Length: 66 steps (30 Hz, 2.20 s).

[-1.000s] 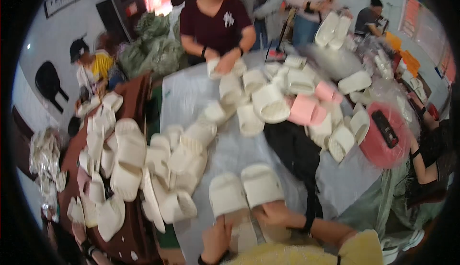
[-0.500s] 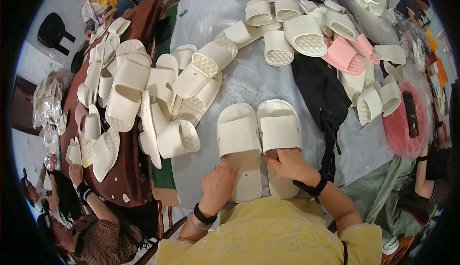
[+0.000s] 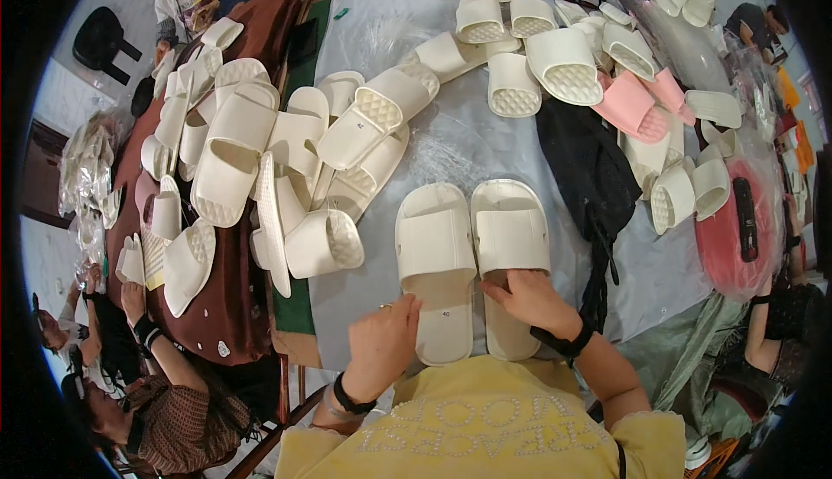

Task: Inspecting and pairing white plastic sandals at a manufacturing finishing table.

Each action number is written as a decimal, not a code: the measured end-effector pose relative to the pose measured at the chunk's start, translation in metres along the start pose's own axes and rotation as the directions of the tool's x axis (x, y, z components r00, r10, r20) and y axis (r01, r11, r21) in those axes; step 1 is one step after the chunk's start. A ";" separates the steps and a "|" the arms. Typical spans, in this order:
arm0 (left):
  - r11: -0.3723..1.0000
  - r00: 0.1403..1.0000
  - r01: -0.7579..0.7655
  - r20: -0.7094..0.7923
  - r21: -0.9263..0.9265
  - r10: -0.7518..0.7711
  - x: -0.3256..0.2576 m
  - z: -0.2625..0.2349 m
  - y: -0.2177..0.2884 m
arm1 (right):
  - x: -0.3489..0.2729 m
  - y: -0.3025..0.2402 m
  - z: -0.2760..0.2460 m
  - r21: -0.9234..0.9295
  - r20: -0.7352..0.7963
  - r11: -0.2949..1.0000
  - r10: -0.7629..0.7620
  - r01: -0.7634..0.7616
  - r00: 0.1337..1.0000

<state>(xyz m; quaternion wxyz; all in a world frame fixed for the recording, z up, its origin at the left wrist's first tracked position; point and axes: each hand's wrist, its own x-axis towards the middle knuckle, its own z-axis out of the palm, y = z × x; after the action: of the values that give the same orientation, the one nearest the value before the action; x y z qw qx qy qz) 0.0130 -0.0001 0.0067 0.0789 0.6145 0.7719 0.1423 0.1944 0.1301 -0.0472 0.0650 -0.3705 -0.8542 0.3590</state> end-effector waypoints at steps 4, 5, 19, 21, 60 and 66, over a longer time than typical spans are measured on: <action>0.996 0.995 0.000 -0.103 -0.084 -0.009 0.036 -0.017 -0.013 | 0.006 0.001 -0.007 0.015 0.137 0.996 0.081 -0.084 0.987; 0.981 0.990 0.068 -0.109 -0.180 -0.089 0.056 -0.021 -0.016 | 0.007 0.003 -0.007 0.048 0.055 0.998 0.040 -0.043 0.998; 0.966 0.938 0.170 0.331 -0.193 -0.099 0.135 0.046 -0.090 | 0.000 0.027 0.026 0.079 0.149 0.997 0.012 -0.024 0.989; 0.966 0.954 0.166 0.279 -0.199 -0.106 0.131 0.058 -0.102 | -0.001 0.023 0.018 0.107 0.097 0.992 -0.080 0.070 0.992; 0.728 0.916 -0.028 0.275 -0.685 0.293 0.181 0.049 0.009 | 0.001 -0.003 0.006 0.033 0.235 0.999 0.009 -0.017 0.972; 0.655 0.972 0.102 0.216 -0.748 0.096 0.137 0.027 0.022 | -0.029 -0.012 -0.023 0.113 -0.167 0.921 -0.354 0.374 0.920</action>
<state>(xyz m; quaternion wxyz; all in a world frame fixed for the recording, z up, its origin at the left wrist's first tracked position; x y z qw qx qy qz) 0.0097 0.1404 -0.0043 0.4185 0.5374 0.6286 0.3754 0.2166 0.1182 -0.0175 0.2184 -0.2243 -0.8734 0.3731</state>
